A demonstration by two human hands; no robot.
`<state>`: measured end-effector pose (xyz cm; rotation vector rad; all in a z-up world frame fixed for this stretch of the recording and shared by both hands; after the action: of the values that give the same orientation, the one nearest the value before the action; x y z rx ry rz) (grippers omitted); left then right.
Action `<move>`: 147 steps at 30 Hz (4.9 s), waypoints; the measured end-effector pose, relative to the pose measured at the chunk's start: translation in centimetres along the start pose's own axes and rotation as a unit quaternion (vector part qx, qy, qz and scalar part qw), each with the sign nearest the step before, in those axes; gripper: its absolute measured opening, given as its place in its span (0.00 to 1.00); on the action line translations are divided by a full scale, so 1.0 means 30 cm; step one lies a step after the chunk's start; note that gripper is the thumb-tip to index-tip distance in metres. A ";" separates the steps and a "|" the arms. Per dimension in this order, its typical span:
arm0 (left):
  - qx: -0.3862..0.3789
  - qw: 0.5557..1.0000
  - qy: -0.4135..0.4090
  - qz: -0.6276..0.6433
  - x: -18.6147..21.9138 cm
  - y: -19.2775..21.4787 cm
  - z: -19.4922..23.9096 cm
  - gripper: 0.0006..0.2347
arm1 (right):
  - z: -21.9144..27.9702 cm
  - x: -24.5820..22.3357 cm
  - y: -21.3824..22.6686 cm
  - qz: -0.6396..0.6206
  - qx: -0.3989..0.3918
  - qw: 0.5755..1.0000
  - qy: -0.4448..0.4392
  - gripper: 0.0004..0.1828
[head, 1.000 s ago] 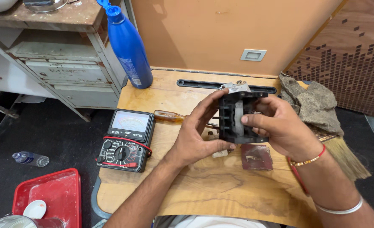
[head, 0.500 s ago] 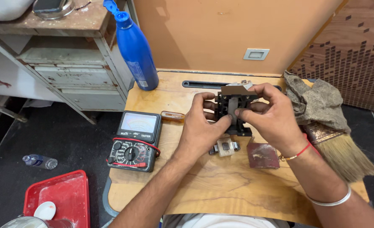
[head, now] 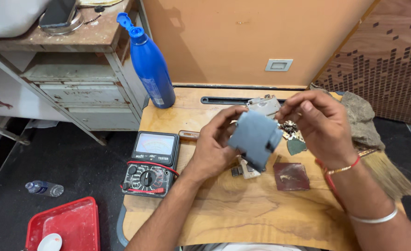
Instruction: The person disassembles an electrical contactor using a screwdriver and pliers. They remove internal metal plates and springs, wipe the parts with a cloth, and begin reassembling the component on a wooden table.
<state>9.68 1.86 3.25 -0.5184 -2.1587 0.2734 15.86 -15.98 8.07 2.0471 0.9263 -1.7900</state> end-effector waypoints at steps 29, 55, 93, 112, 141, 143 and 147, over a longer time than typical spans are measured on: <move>-0.033 0.992 0.010 0.117 -0.017 -0.036 0.028 0.30 | -0.021 -0.091 -0.203 0.357 -0.093 0.929 -0.008 0.08; 0.228 0.953 0.074 -0.184 0.055 0.195 -0.034 0.21 | 0.106 0.134 -0.117 0.704 -0.156 0.693 0.002 0.19; 0.264 0.958 0.071 -0.086 -0.101 0.163 0.054 0.23 | 0.042 -0.129 -0.219 0.517 0.147 0.841 0.061 0.07; 0.239 0.937 0.032 -0.254 -0.011 0.134 0.059 0.24 | -0.047 -0.096 -0.356 0.644 0.049 0.757 0.102 0.11; 0.285 0.952 0.111 -0.026 -0.084 0.134 0.066 0.23 | -0.086 -0.135 -0.403 0.659 -0.036 0.741 0.122 0.14; 0.289 0.951 0.109 -0.017 -0.084 0.136 0.062 0.23 | -0.085 -0.136 -0.395 0.661 -0.033 0.740 0.122 0.14; 0.305 0.947 0.102 -0.013 -0.072 0.154 0.063 0.22 | -0.067 -0.158 -0.294 0.614 0.065 0.782 0.087 0.12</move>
<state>10.54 4.97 -1.13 -0.1504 -1.7539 0.8032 11.82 -9.46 14.84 2.0409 -0.5350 -0.9069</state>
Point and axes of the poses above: each hand's wrist, its own z-axis away from the middle knuckle, its own y-axis out of the back of the hand, x = y × z, the point moved 10 cm from there along -z, towards the middle knuckle, and after that the axes turned 14 degrees about -y, right-handed, at the moved point
